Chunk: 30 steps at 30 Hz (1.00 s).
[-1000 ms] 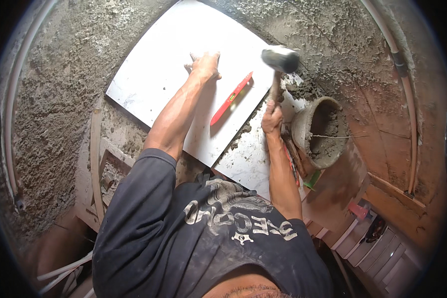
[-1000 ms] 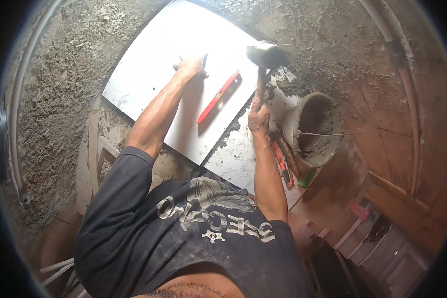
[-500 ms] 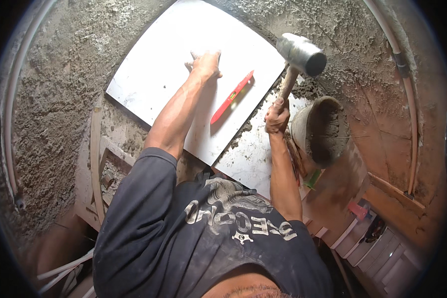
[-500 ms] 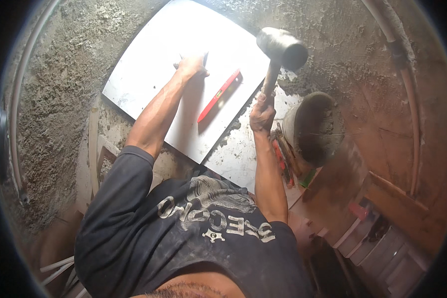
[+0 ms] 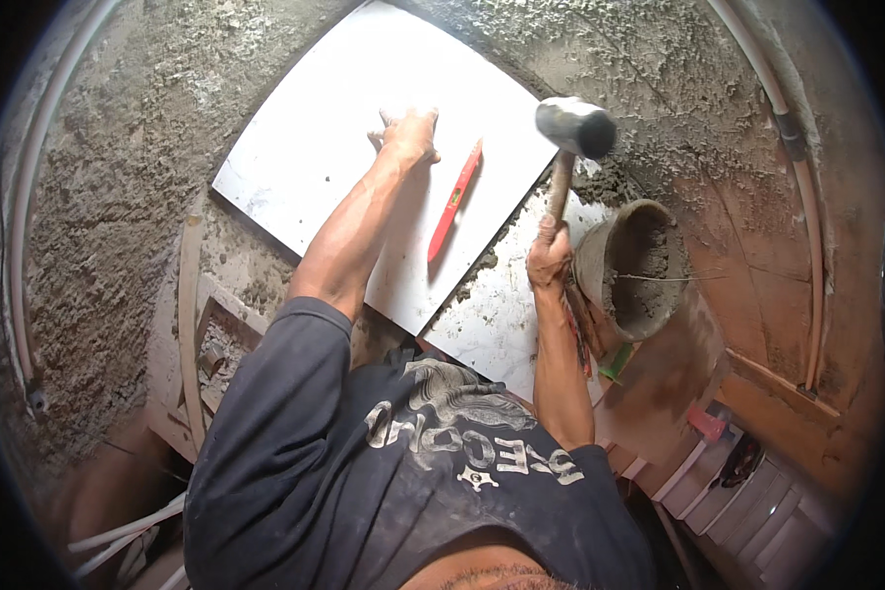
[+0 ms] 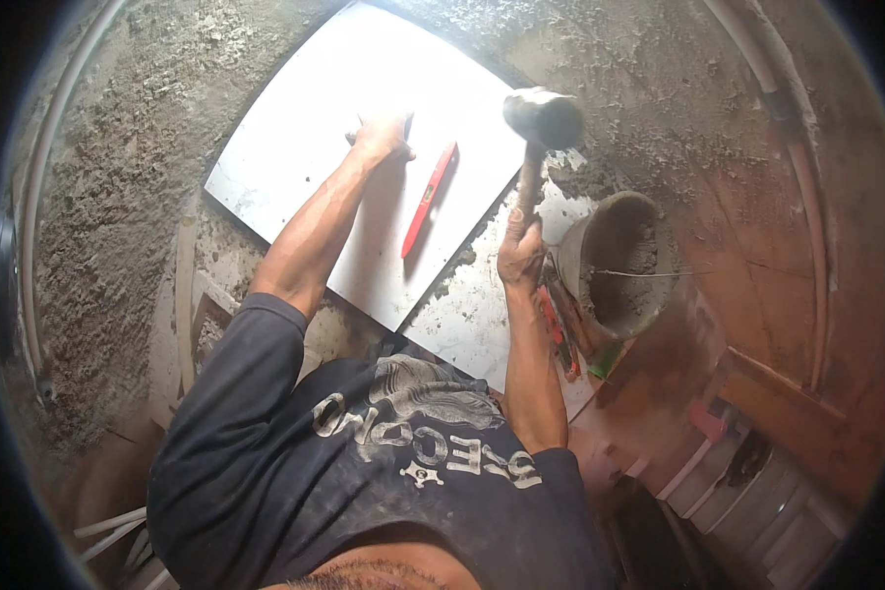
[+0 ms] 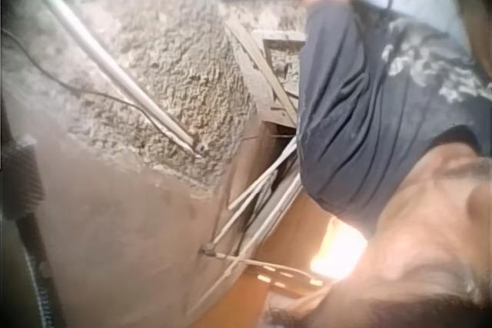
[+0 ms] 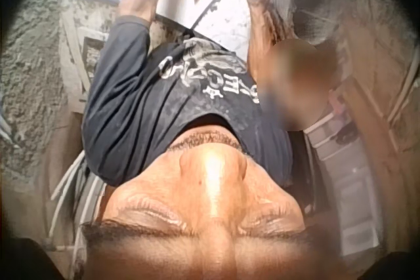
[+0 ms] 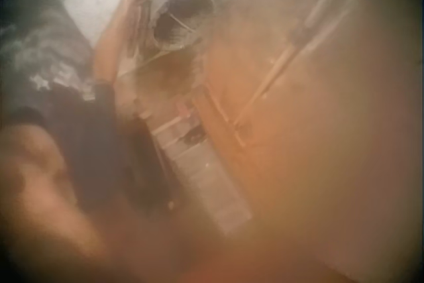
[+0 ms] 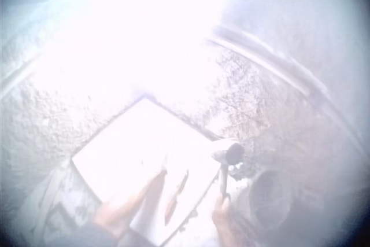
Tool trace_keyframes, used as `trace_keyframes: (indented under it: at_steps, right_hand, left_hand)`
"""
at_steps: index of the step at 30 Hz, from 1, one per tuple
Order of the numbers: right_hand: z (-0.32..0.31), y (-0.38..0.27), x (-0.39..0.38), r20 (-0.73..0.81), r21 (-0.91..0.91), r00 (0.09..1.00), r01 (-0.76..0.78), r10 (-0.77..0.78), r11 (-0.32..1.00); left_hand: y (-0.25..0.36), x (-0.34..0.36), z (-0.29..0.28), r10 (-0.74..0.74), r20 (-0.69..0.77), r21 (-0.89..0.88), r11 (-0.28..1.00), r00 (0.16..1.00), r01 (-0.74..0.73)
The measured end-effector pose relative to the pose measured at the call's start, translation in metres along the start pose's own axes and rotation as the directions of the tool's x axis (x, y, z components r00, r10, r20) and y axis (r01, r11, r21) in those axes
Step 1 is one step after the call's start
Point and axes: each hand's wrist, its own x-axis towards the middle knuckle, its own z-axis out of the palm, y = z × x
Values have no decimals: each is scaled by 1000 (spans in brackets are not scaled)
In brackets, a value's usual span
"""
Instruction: The person places a tile onto a bed of mortar and taps it into position using a rubber mallet, then checks the alignment using a level.
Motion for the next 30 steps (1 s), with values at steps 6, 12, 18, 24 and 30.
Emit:
trace_keyframes:
  at_steps: [6,12,18,24,30]
  right_hand:
    - [16,33,31,183,-369,977,-34,108,929]
    - [16,-28,48,-50,46,996,77,-75,996]
    - [26,-43,68,12,21,994,108,-109,994]
    - [62,-3,108,188,-268,977,147,-98,952]
    - [55,-44,109,-14,1,970,243,-243,970]
  left_hand:
    - [7,-5,3,17,-19,1,1000,1000,-17]
    - [-2,5,6,15,-20,37,999,1000,-15]
    - [15,-24,-18,-29,-18,12,1000,999,29]
    - [12,-11,-10,-23,58,35,999,998,21]
    - [0,1,10,10,19,19,1000,1000,-11]
